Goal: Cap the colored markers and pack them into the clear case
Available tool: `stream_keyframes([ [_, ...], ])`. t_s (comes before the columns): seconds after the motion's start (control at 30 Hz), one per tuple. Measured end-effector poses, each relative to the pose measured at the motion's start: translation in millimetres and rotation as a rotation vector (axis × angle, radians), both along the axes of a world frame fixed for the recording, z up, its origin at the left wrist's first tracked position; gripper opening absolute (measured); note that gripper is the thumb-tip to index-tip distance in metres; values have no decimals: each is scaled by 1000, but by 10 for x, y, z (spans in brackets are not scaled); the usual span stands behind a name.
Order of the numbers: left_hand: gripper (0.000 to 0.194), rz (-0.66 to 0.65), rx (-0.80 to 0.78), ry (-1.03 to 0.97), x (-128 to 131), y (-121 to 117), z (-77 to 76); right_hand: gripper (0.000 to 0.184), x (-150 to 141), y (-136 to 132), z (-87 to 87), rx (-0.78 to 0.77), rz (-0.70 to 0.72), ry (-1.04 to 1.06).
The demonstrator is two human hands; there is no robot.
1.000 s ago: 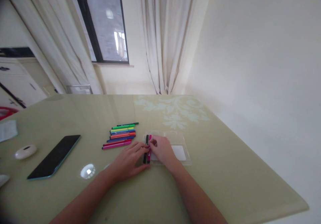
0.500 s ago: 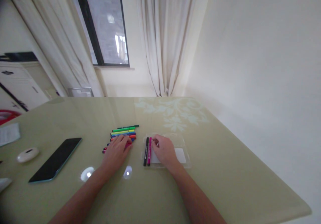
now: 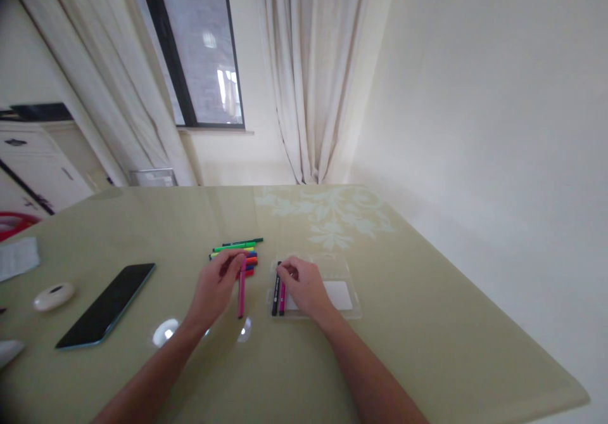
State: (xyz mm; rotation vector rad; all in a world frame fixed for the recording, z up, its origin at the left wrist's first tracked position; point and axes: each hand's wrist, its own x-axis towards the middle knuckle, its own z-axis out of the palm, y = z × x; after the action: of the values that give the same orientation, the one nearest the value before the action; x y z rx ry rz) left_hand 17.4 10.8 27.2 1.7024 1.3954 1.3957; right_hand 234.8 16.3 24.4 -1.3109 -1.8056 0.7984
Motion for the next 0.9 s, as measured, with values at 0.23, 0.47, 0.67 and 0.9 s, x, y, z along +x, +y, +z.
stream_keyframes([
  [0.23,33,-163,-95,-275,105,27,-55,36,-151,-97,4,-257,249,352],
  [0.47,33,-177,-152,-226,181,-46,-72,48,-117,-121,71,-387,344,564],
  [0.67,40,-179,-206,-244,191,-53,-93,48,-91,-127,70,-425,368,558],
  [0.9,45,-150,-227,-175,227,-65,-117,49,-72,-112,29,-469,408,549],
])
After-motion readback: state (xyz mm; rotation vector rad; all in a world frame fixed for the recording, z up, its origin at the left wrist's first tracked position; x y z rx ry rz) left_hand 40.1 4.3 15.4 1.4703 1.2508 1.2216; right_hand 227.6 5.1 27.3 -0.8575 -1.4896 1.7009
